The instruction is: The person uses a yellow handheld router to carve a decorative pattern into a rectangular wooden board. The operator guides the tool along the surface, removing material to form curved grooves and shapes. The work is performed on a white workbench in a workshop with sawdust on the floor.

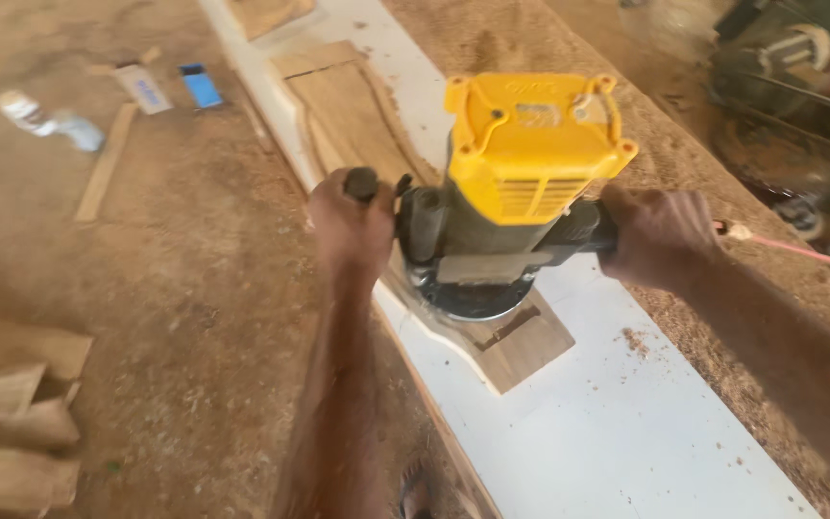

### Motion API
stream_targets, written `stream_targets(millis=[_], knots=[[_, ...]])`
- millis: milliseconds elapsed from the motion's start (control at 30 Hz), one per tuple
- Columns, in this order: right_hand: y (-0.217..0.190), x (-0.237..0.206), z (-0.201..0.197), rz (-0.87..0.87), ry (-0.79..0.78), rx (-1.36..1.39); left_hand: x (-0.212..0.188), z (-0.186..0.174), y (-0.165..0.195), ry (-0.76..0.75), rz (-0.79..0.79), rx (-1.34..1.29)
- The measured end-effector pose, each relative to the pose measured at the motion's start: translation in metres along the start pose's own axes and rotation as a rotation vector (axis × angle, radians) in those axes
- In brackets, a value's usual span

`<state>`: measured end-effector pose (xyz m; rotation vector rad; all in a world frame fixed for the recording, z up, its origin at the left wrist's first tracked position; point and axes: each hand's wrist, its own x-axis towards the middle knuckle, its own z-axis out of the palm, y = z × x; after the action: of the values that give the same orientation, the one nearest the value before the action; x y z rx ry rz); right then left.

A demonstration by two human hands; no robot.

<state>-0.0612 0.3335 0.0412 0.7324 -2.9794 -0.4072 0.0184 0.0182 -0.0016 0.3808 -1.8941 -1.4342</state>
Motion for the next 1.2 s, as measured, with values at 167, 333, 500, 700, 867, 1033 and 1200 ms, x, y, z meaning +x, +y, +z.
stream_targets(millis=[167, 333, 500, 700, 867, 1033, 1200], knots=[[0.001, 0.005, 0.0, -0.008, -0.017, -0.073, -0.005, 0.004, 0.006, 0.072, 0.002, 0.087], [0.0, 0.022, 0.001, 0.002, -0.076, -0.103, 0.002, 0.009, -0.005, 0.074, -0.032, 0.08], [-0.001, 0.037, 0.003, -0.006, -0.092, -0.048, 0.014, 0.009, -0.012, 0.051, -0.232, 0.131], [-0.004, 0.05, 0.004, -0.032, -0.091, -0.078, 0.024, 0.003, -0.023, 0.067, -0.105, 0.323], [-0.003, 0.052, 0.009, -0.066, -0.042, -0.063, 0.025, 0.002, -0.023, 0.013, -0.143, 0.302], [-0.002, 0.054, 0.011, -0.07, -0.033, -0.047, 0.026, 0.003, -0.019, -0.012, -0.202, 0.309], [-0.002, 0.056, 0.013, -0.095, -0.018, -0.055, 0.027, 0.003, -0.025, 0.025, -0.255, 0.302]])
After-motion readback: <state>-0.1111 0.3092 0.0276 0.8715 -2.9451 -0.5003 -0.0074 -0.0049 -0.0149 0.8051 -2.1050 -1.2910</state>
